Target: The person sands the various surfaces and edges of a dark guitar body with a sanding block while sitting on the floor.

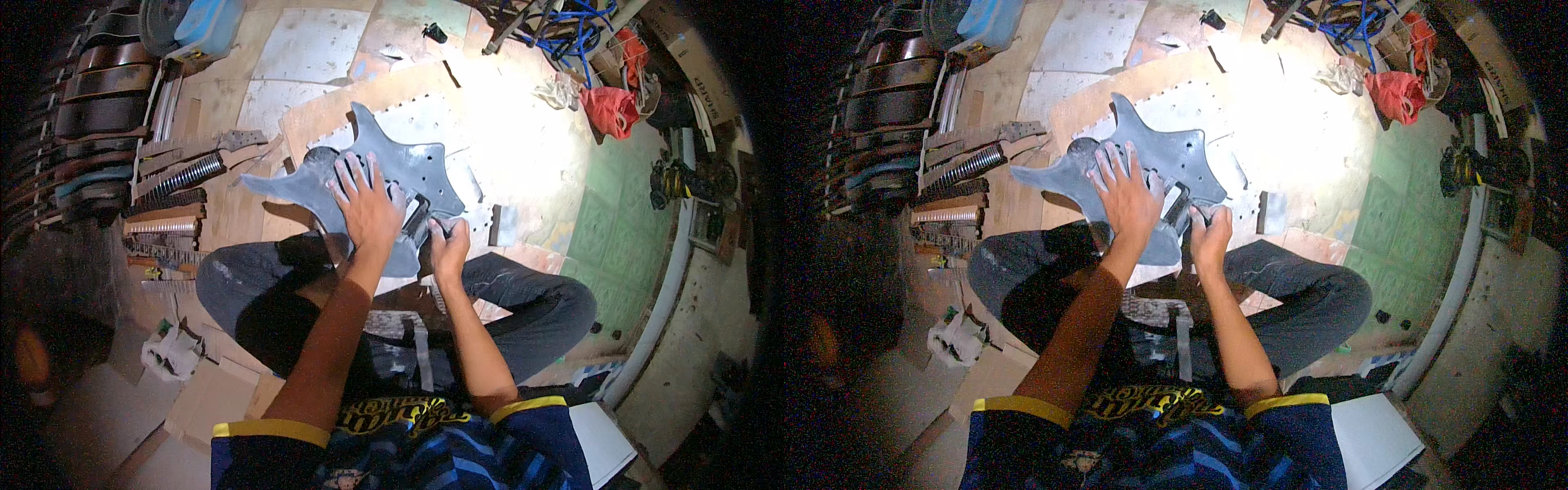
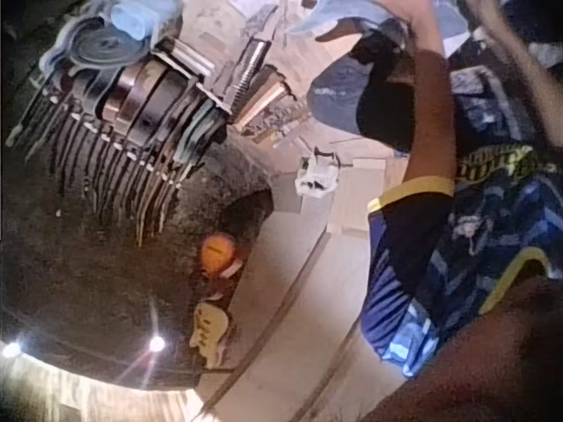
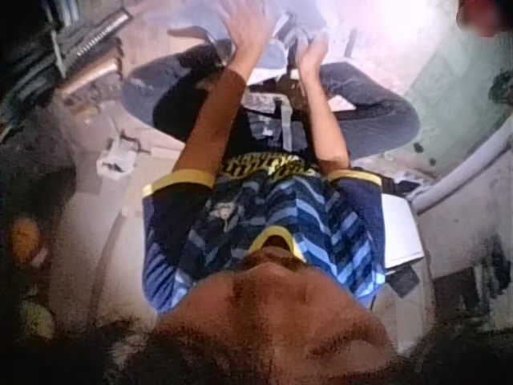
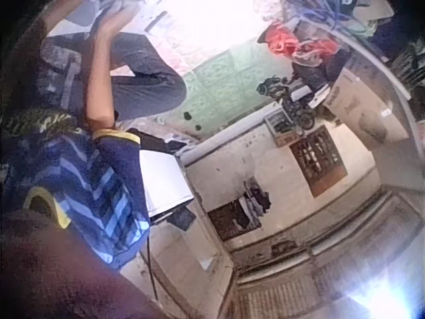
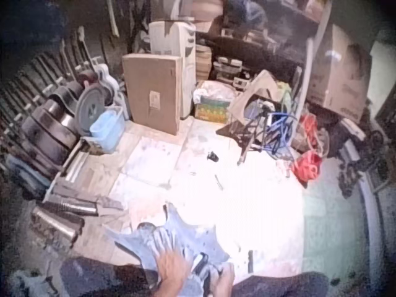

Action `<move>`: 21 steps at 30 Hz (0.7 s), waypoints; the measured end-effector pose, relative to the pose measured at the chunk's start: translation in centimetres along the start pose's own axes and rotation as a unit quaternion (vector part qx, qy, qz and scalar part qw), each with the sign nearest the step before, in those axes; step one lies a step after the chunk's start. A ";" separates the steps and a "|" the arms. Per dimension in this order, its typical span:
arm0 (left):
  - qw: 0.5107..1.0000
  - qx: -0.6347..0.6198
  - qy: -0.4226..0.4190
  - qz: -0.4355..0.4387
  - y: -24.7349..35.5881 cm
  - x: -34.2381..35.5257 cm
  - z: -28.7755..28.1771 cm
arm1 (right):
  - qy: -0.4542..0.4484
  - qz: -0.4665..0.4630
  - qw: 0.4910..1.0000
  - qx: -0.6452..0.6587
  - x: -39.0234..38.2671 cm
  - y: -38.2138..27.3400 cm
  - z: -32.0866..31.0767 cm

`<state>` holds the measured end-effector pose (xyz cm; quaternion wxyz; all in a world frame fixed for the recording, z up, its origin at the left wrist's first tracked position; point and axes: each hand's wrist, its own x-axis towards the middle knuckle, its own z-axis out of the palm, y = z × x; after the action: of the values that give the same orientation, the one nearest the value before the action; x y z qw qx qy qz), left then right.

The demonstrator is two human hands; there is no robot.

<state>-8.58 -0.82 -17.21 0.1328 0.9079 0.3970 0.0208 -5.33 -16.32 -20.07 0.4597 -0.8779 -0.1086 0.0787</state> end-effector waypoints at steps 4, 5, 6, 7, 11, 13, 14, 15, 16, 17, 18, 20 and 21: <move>1.000 0.012 -0.004 -0.004 -0.2 0.3 0.4 | -0.064 0.022 0.997 -0.041 -4.0 0.9 0.3; 1.000 0.023 -0.004 -0.009 -0.4 0.2 0.4 | -0.072 -0.015 0.997 -0.024 -3.1 0.8 0.1; 1.000 0.021 -0.004 -0.010 -0.3 0.4 0.3 | -0.066 -0.023 0.997 -0.032 -1.9 0.8 -0.4; 1.000 0.013 0.002 -0.006 -0.1 0.7 0.1 | -0.037 -0.002 0.999 -0.015 -0.3 0.7 0.0; 1.000 0.014 0.002 -0.004 -0.2 0.3 0.7 | -0.029 -0.045 0.996 -0.077 -3.6 2.1 0.2; 1.000 0.011 0.003 -0.008 -0.3 0.3 0.5 | -0.058 -0.015 0.998 -0.037 -2.8 0.8 -0.2; 1.000 0.011 -0.001 -0.008 -0.3 0.2 0.3 | -0.045 0.046 0.997 -0.040 -1.3 1.0 -0.3; 1.000 0.011 -0.003 -0.008 -0.2 0.3 0.1 | -0.018 0.035 0.999 -0.020 -0.1 1.0 0.0; 1.000 0.010 -0.004 -0.006 -0.1 0.5 0.0 | 0.009 0.023 1.000 0.000 0.5 0.9 0.1; 1.000 0.008 -0.009 -0.003 0.0 0.3 0.0 | -0.009 0.000 0.999 -0.052 -1.1 1.5 0.0; 1.000 0.005 -0.007 -0.001 0.1 0.4 0.0 | -0.023 -0.031 0.994 -0.102 -2.6 2.2 0.0; 1.000 0.009 -0.020 -0.014 -0.3 0.3 0.0 | -0.062 0.007 0.997 -0.047 -3.9 0.9 0.3; 1.000 0.008 -0.018 -0.016 -0.4 0.4 0.1 | -0.060 0.026 0.997 -0.051 -3.0 0.4 -0.1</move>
<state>-8.59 -0.33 -17.40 0.1326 0.9030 0.4088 -0.0008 -8.11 -17.38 -20.27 0.4048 -0.8965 -0.1165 0.1372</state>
